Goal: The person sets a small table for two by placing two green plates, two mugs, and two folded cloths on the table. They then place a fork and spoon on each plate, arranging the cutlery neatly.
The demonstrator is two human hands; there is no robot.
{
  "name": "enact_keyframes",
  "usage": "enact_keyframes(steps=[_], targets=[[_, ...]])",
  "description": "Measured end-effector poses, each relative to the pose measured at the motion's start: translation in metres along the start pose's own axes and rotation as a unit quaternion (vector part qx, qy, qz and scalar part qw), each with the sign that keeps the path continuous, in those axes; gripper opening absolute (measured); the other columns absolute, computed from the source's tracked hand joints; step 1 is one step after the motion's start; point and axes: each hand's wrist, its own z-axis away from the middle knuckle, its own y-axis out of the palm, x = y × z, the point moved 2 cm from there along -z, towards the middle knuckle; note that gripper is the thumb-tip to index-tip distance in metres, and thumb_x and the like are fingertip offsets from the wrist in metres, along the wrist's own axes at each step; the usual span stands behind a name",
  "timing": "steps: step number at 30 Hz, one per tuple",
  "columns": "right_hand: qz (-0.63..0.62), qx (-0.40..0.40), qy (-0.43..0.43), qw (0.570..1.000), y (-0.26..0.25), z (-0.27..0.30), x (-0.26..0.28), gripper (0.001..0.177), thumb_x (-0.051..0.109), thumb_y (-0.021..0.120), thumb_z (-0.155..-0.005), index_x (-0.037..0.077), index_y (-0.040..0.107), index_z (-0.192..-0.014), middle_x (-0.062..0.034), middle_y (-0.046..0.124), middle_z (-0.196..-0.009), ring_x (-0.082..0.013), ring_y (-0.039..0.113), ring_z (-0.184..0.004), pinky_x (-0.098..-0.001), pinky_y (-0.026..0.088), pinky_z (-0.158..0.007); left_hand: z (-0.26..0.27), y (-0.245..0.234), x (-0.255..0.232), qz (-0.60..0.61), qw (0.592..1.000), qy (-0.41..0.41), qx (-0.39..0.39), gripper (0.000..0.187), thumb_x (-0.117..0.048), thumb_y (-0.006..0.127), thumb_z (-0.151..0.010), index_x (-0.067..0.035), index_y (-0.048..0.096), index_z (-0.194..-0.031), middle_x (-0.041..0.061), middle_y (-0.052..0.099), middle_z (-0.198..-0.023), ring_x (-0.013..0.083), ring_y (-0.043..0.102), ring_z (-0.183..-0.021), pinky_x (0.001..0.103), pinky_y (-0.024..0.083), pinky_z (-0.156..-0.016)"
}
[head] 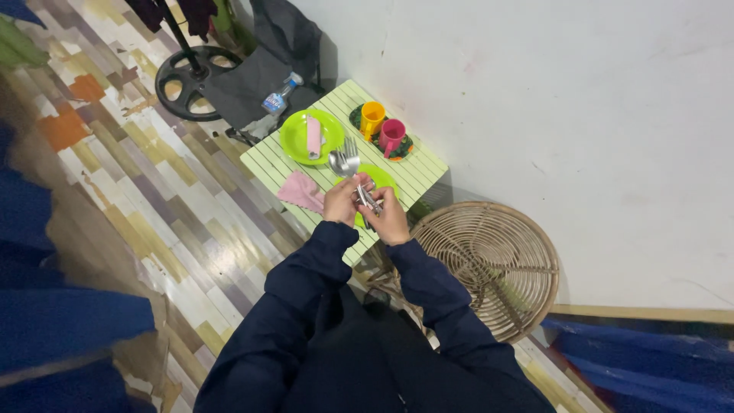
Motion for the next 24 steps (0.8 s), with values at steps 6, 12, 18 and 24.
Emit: enact_keyframes(steps=[6,12,18,24], targets=[[0.109,0.009,-0.018,0.994,-0.012,0.001,0.031,0.036,0.023,0.079,-0.086,0.008,0.052,-0.104,-0.0106,0.063,-0.095,-0.0327,0.067,-0.082,-0.0423,0.051,-0.067,-0.002,-0.002,0.014,-0.008,1.0,0.007,-0.01,0.025,-0.015,0.063,-0.1,0.007,0.064,-0.112,0.012,0.069,-0.104,0.0208,0.07,-0.092,0.033,0.056,-0.079],[0.111,0.004,-0.007,0.994,-0.008,0.001,0.02,0.027,0.022,0.075,-0.089,0.009,0.057,-0.105,-0.0093,0.069,-0.097,-0.0316,0.07,-0.087,-0.0421,0.053,-0.071,-0.017,-0.021,0.03,0.041,0.998,0.012,0.036,0.016,-0.011,0.058,-0.101,0.003,0.062,-0.105,0.014,0.068,-0.103,0.0239,0.068,-0.093,0.035,0.055,-0.082],[0.101,0.004,-0.019,0.995,-0.009,0.0,0.012,0.026,0.023,0.071,-0.092,0.009,0.058,-0.11,-0.0107,0.071,-0.101,-0.0329,0.07,-0.091,-0.0431,0.054,-0.072,-0.012,-0.022,0.029,-0.02,0.998,-0.009,0.061,0.018,-0.009,0.054,-0.102,0.002,0.064,-0.113,0.01,0.069,-0.109,0.0191,0.067,-0.103,0.032,0.054,-0.089],[0.216,0.01,-0.014,0.976,-0.01,-0.003,0.024,0.022,0.024,0.066,-0.094,0.01,0.059,-0.109,-0.0124,0.07,-0.102,-0.0353,0.068,-0.084,-0.0476,0.052,-0.065,-0.027,-0.031,0.044,-0.022,0.998,-0.009,0.059,0.019,-0.006,0.054,-0.099,0.001,0.066,-0.113,0.011,0.068,-0.109,0.0206,0.067,-0.102,0.032,0.054,-0.09]])
